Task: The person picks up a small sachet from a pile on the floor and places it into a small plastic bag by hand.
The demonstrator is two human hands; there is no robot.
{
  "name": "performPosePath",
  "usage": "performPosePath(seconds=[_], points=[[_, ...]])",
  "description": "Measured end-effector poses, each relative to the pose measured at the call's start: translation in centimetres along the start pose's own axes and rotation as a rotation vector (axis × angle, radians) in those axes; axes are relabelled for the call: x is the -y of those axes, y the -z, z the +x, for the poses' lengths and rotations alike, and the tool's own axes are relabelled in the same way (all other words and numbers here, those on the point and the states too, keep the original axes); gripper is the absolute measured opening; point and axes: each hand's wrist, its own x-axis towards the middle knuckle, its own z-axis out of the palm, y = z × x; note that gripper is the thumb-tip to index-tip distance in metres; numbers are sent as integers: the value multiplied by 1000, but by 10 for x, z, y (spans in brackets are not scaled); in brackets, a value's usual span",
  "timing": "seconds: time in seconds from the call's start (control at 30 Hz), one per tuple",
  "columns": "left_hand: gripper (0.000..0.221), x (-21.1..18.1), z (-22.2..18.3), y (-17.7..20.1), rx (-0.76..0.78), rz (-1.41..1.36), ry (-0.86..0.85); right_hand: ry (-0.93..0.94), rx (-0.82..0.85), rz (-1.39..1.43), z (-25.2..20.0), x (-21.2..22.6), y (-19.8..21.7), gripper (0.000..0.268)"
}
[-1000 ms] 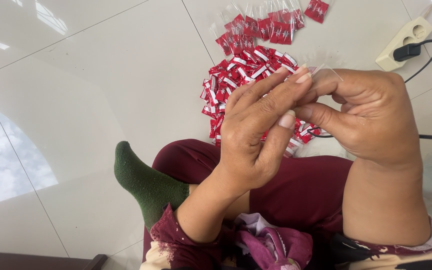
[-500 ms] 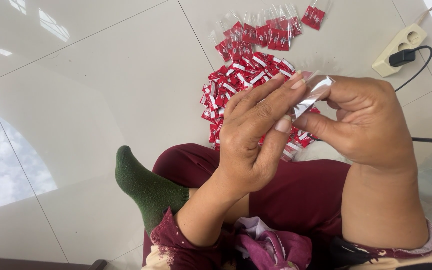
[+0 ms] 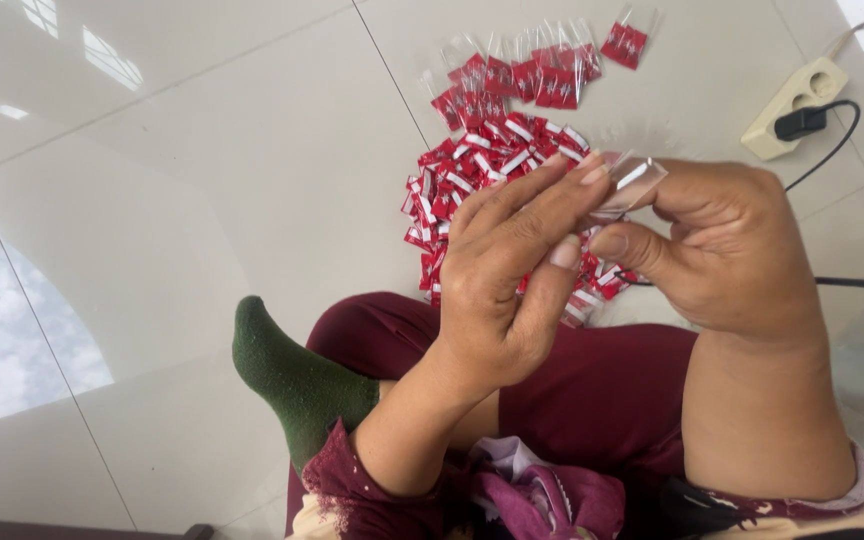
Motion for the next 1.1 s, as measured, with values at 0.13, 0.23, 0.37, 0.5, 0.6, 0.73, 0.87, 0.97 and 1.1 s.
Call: performPosePath(seconds=[0.13, 0.23, 0.37, 0.5, 0.6, 0.73, 0.87, 0.97, 1.1], points=[[33, 1, -4, 0, 11, -9, 13, -6, 28, 46, 3, 11, -1, 7], [34, -1, -5, -1, 16, 8, 62, -8, 24, -30, 1, 11, -1, 5], [34, 0, -3, -1, 1, -2, 50, 11, 28, -65, 4, 11, -1, 3], [35, 1, -3, -1, 7, -22, 41, 17, 28, -42, 4, 9, -1, 3], [33, 1, -3, -2, -9, -36, 30, 7, 34, -45, 5, 12, -1, 2], [34, 0, -3, -1, -4, -30, 28, -30, 3, -91, -1, 4, 0, 2], [31, 0, -1, 0, -6, -11, 22, 6, 10, -71, -3, -3, 1, 9], [31, 1, 0, 0, -11, -6, 16, 4, 22, -15, -4, -8, 4, 19], [33, 2, -2, 0, 6, -3, 22, -3, 13, 7, -7, -8, 5, 31]])
